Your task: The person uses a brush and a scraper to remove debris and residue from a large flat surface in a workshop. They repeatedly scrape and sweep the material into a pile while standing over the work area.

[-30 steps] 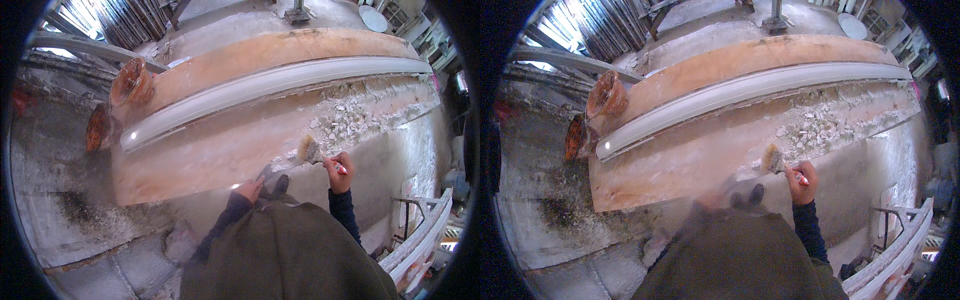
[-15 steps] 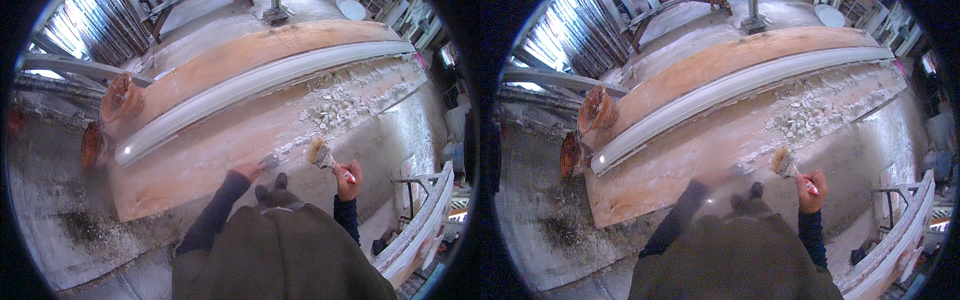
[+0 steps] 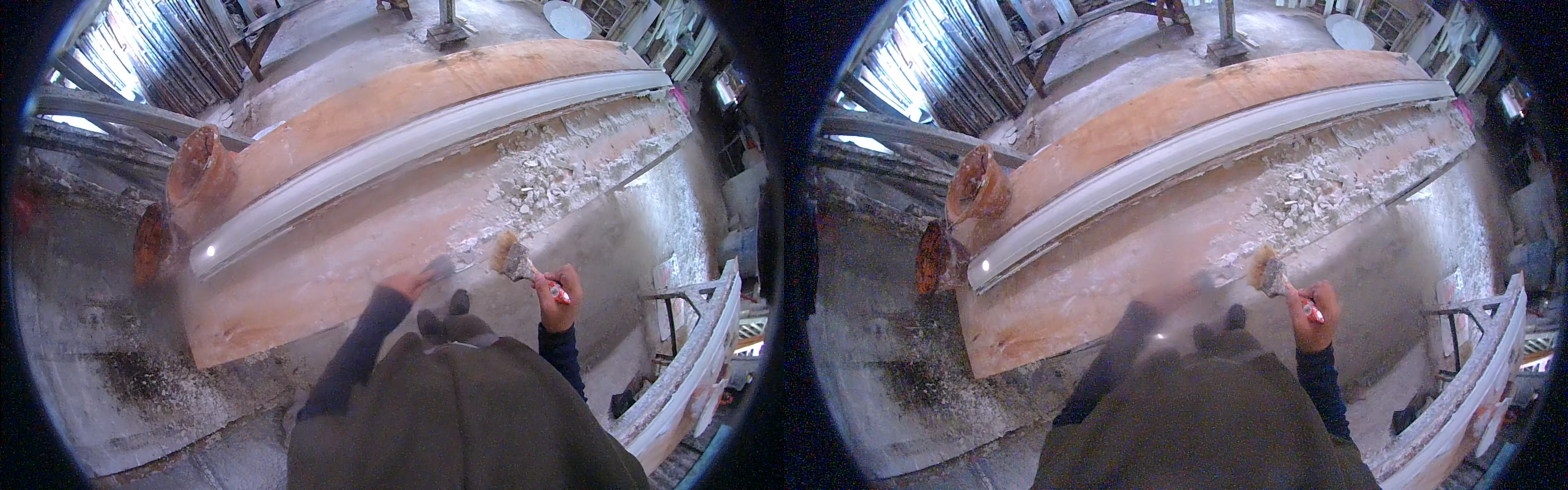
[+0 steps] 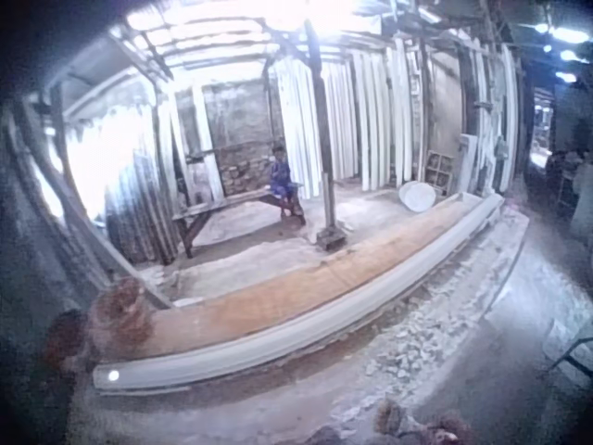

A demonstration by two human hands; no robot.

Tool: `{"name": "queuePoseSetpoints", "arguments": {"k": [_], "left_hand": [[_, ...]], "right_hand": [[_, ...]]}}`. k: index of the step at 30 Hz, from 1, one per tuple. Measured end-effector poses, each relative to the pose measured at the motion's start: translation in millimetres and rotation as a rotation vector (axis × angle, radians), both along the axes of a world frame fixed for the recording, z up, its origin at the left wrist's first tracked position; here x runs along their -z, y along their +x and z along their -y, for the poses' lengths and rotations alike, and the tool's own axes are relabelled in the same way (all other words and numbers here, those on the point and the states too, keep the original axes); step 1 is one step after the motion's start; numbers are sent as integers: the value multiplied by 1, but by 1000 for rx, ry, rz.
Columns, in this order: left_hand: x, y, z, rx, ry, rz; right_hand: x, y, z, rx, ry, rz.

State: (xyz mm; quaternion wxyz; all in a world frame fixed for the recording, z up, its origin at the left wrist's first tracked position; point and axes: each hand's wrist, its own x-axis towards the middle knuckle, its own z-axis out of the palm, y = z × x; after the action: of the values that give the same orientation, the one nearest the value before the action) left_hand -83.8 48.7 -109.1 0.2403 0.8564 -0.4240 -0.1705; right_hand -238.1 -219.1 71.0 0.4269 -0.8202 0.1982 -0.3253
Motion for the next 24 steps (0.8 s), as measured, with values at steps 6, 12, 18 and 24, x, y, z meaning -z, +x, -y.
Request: {"name": "queuePoseSetpoints", "arguments": {"k": [6, 12, 18, 24], "left_hand": [[-62, -11, -64, -117, 48, -44], [-17, 16, 34, -171, -48, -171], [-44, 25, 15, 105, 83, 54], [-129, 7, 27, 22, 255, -121]], "right_hand": [[6, -8, 0, 14, 48, 17], [-7, 6, -11, -29, -39, 30], [-1, -3, 0, -25, -135, 38], [1, -10, 27, 40, 94, 53]]}}
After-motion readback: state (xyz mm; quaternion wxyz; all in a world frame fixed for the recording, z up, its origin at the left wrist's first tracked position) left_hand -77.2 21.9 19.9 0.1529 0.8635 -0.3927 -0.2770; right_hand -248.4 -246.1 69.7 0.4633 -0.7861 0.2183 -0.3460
